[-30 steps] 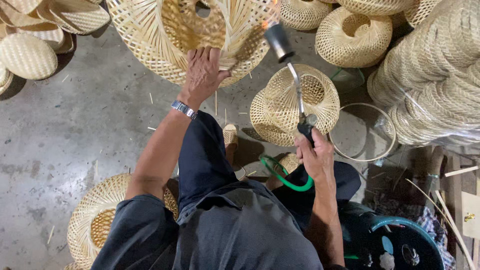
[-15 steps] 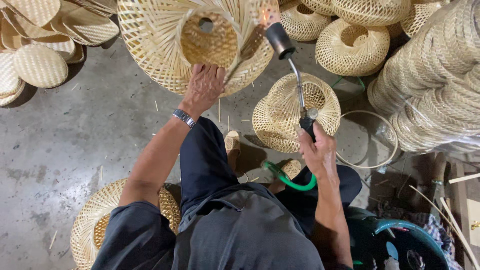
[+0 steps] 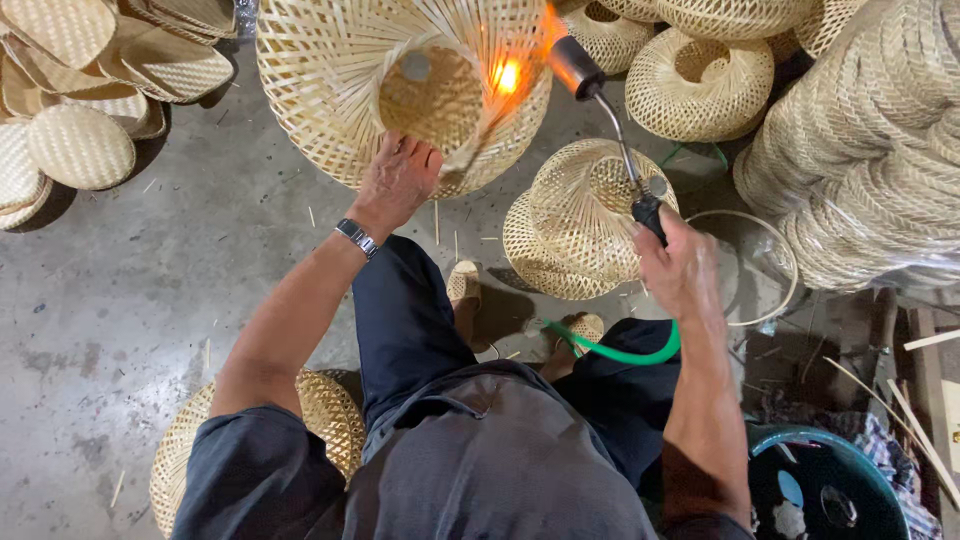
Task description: The person sits on the floor and uses a handheld blowtorch to apply flame to the surface of woven baskets. They rotate the baskets to treat different sections and stack finished items nearby.
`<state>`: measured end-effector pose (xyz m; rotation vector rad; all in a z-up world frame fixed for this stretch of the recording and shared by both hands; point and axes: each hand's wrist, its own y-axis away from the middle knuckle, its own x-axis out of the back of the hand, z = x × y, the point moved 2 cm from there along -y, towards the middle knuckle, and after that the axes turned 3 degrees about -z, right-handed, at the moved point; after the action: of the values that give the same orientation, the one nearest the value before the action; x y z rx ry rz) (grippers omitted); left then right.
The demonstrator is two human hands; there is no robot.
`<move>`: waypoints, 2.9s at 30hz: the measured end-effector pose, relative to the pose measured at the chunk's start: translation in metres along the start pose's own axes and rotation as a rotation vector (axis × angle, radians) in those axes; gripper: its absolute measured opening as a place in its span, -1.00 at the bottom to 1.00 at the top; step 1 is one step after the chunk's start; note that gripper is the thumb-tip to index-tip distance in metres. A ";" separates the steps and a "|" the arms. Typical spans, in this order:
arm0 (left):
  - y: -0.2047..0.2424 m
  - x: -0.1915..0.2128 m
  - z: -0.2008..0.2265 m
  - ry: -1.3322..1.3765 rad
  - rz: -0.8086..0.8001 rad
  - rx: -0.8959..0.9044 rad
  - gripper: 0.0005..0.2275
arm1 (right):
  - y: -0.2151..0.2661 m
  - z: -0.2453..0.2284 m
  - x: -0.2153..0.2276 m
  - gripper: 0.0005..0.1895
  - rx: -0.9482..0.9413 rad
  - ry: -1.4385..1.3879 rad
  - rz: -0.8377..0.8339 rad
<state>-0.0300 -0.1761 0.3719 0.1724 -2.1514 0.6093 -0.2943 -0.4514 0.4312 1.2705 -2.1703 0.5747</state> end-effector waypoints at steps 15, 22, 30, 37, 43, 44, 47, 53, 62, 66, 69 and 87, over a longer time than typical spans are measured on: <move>0.001 -0.008 0.009 -0.091 -0.038 -0.119 -0.82 | -0.023 -0.021 0.032 -0.65 -0.028 0.241 -0.059; 0.000 -0.010 0.013 -0.057 -0.033 -0.147 -0.83 | -0.041 -0.015 0.053 -0.67 0.201 0.334 0.024; -0.005 -0.028 0.027 -0.049 -0.066 -0.166 -0.90 | -0.036 -0.052 0.054 -0.59 0.229 0.329 -0.105; -0.015 -0.066 0.048 -0.962 -0.067 -0.286 -0.95 | -0.040 -0.074 0.048 -0.60 0.350 0.403 -0.027; -0.022 -0.070 0.061 -0.435 -0.187 -0.330 -0.88 | -0.053 -0.089 0.041 -0.63 0.506 0.431 -0.038; -0.020 -0.075 0.063 -0.459 -0.170 -0.330 -0.87 | -0.054 -0.087 0.043 -0.63 0.474 0.469 -0.029; -0.019 -0.092 0.066 -0.724 -0.096 -0.330 -0.85 | -0.050 -0.079 0.052 -0.58 0.345 0.490 0.017; -0.024 -0.080 0.065 -0.332 -0.091 -0.272 -0.82 | -0.043 -0.086 0.045 -0.65 0.526 0.473 -0.004; -0.028 -0.098 0.067 -0.653 -0.141 -0.259 -0.88 | -0.034 -0.071 0.041 -0.58 0.361 0.525 -0.028; -0.023 -0.090 0.050 -0.124 -0.236 -0.104 -0.89 | -0.020 -0.046 0.045 -0.61 0.253 0.512 -0.050; -0.026 -0.068 0.042 0.107 -0.255 -0.077 -0.76 | -0.011 -0.030 0.039 -0.60 0.146 0.466 -0.084; -0.082 -0.131 0.056 2.955 0.724 1.441 -0.44 | 0.033 0.007 0.033 -0.74 -0.326 0.003 -0.058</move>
<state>0.0375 -0.2863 0.2706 -0.5075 1.2980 1.1330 -0.3385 -0.4615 0.4449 1.1476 -2.1109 0.1883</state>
